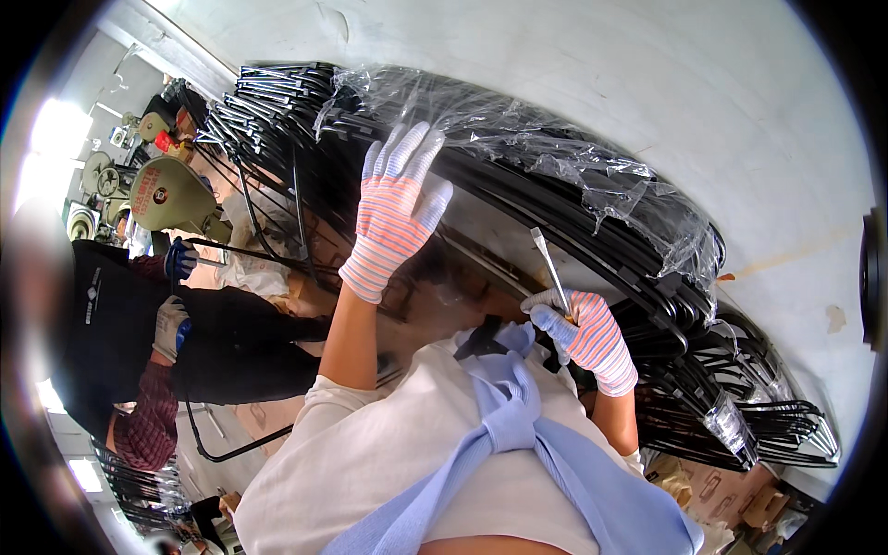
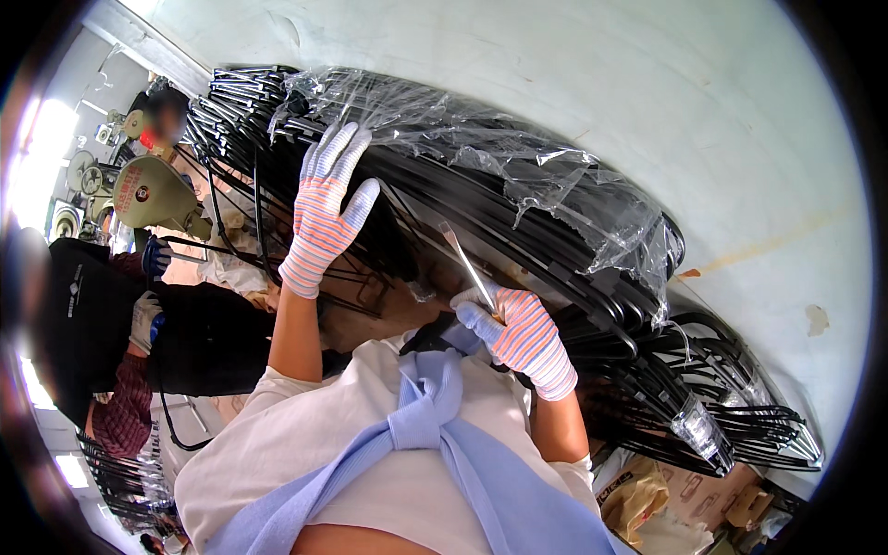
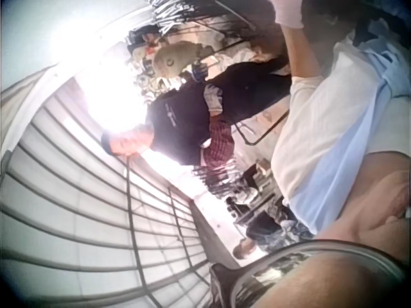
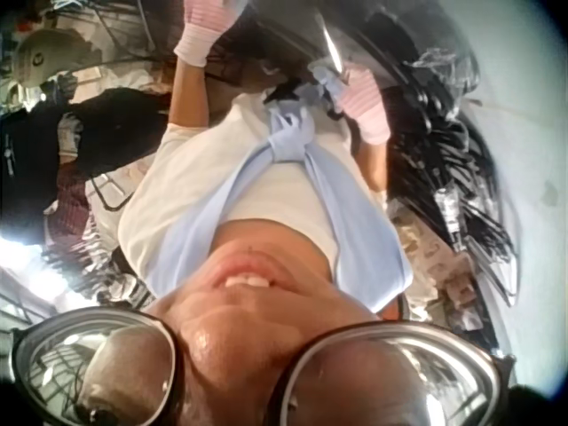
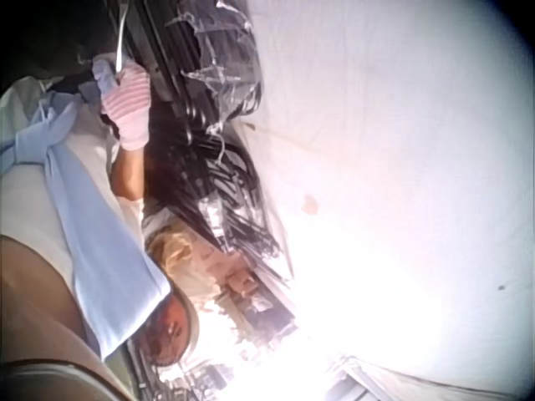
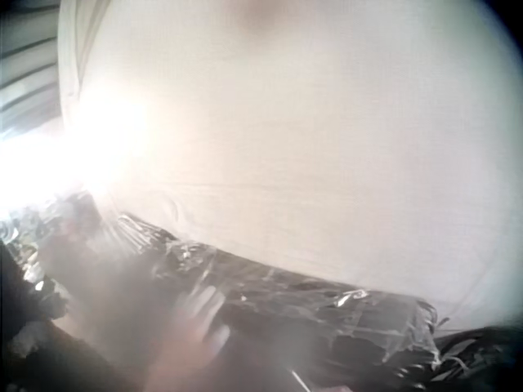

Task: The person uses a utility knife to cut and remove plastic wrapping from a stack of black metal frames. They work on the top frame initially, then sit on the floor to continue unwrapping the lower sections of the stack.

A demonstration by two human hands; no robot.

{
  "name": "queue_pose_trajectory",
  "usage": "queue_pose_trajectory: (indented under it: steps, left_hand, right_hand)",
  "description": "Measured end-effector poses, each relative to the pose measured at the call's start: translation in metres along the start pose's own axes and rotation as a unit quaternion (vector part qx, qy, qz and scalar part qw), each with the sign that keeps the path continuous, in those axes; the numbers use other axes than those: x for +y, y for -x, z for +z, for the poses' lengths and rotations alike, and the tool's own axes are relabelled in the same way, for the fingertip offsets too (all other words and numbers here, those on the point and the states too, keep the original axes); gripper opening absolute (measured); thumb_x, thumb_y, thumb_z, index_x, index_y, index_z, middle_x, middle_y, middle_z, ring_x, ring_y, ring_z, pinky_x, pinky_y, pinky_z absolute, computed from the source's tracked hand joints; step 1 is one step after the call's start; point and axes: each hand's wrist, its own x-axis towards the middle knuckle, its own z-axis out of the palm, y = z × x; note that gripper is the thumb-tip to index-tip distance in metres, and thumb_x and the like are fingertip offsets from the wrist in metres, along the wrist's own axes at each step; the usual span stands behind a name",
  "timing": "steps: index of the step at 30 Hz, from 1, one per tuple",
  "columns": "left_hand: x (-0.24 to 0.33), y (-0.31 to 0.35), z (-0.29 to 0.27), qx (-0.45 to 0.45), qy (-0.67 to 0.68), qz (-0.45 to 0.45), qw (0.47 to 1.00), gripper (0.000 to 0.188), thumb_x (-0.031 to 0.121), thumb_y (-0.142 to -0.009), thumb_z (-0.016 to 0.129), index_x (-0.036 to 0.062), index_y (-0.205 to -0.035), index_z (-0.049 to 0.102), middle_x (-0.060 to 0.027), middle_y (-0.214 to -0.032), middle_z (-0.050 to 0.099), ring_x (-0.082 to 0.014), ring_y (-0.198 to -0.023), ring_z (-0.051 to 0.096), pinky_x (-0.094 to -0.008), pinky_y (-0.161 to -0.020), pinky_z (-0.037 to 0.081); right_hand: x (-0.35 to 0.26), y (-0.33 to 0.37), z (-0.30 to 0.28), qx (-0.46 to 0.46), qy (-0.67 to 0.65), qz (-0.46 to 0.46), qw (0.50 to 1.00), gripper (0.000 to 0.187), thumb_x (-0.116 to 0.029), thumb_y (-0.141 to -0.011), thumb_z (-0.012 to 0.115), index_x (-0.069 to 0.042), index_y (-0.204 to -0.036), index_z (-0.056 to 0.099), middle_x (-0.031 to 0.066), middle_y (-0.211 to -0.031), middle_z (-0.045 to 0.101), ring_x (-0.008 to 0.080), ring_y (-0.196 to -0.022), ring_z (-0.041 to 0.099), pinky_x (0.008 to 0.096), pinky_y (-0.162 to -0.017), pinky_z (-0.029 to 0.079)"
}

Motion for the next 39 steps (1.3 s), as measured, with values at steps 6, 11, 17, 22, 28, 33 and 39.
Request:
queue_pose_trajectory:
  steps: [6,11,17,22,28,33,39]
  left_hand:
    - [0.006,0.001,0.002,0.024,0.026,-0.018,0.999,0.049,0.013,-0.075,0.061,0.0068,-0.122,0.048,-0.0121,-0.127,0.044,-0.0316,-0.12,0.037,-0.0412,-0.1,0.029]
    - [0.01,0.0,0.004,0.041,0.04,-0.042,0.998,0.043,0.009,-0.076,0.061,0.0062,-0.118,0.052,-0.0122,-0.124,0.047,-0.0308,-0.117,0.04,-0.0382,-0.098,0.033]
    - [0.009,-0.002,0.001,0.049,0.063,-0.05,0.996,0.039,0.006,-0.076,0.06,0.0069,-0.114,0.055,-0.0121,-0.121,0.05,-0.0294,-0.115,0.043,-0.0367,-0.098,0.033]
    - [0.009,-0.002,0.002,0.046,0.069,-0.054,0.995,0.04,0.006,-0.076,0.06,0.0068,-0.115,0.055,-0.0121,-0.121,0.05,-0.0292,-0.115,0.043,-0.0366,-0.098,0.033]
    - [0.008,0.0,0.002,0.044,0.071,-0.057,0.995,0.041,0.007,-0.076,0.06,0.0076,-0.116,0.054,-0.0119,-0.122,0.049,-0.029,-0.115,0.043,-0.0365,-0.098,0.033]
    - [0.005,0.002,0.005,0.051,0.087,-0.05,0.994,0.045,0.011,-0.074,0.061,0.0089,-0.118,0.053,-0.0112,-0.123,0.048,-0.032,-0.116,0.042,-0.0434,-0.1,0.029]
    - [0.005,0.002,0.004,0.05,0.097,-0.049,0.993,0.045,0.01,-0.073,0.061,0.0083,-0.118,0.053,-0.0123,-0.122,0.049,-0.0326,-0.115,0.042,-0.0435,-0.099,0.029]
  right_hand:
    - [0.009,-0.005,0.005,0.013,0.005,-0.032,0.999,0.021,-0.021,-0.081,0.058,-0.003,-0.092,0.064,0.0105,-0.055,0.051,0.0137,-0.044,0.046,0.0272,-0.048,0.04]
    - [0.005,-0.003,0.005,-0.01,-0.021,0.006,1.0,0.019,-0.012,-0.084,0.054,0.002,-0.094,0.062,0.0044,-0.07,0.06,0.0045,-0.044,0.046,0.0199,-0.041,0.037]
    - [0.009,-0.005,0.006,0.007,0.001,-0.044,0.999,0.018,-0.012,-0.083,0.055,0.001,-0.093,0.063,0.0043,-0.072,0.061,0.0043,-0.047,0.046,0.0198,-0.044,0.038]
    - [0.013,-0.007,0.007,0.012,0.005,-0.046,0.999,0.02,-0.018,-0.081,0.058,-0.002,-0.092,0.064,0.0119,-0.065,0.058,0.0169,-0.049,0.048,0.0265,-0.051,0.042]
    - [0.007,-0.005,0.006,0.004,-0.006,-0.035,0.999,0.02,-0.015,-0.083,0.056,0.0,-0.093,0.063,0.0073,-0.066,0.058,0.0105,-0.044,0.047,0.0232,-0.045,0.039]
    - [0.01,-0.005,0.008,-0.006,-0.005,-0.052,0.999,0.019,-0.012,-0.084,0.054,0.002,-0.095,0.062,0.0027,-0.068,0.059,0.0043,-0.041,0.046,0.0196,-0.039,0.037]
    - [0.027,-0.01,0.012,-0.019,0.05,-0.071,0.996,0.017,-0.018,-0.078,0.062,-0.012,-0.093,0.066,0.0107,-0.062,0.047,0.028,-0.054,0.047,0.0356,-0.048,0.038]
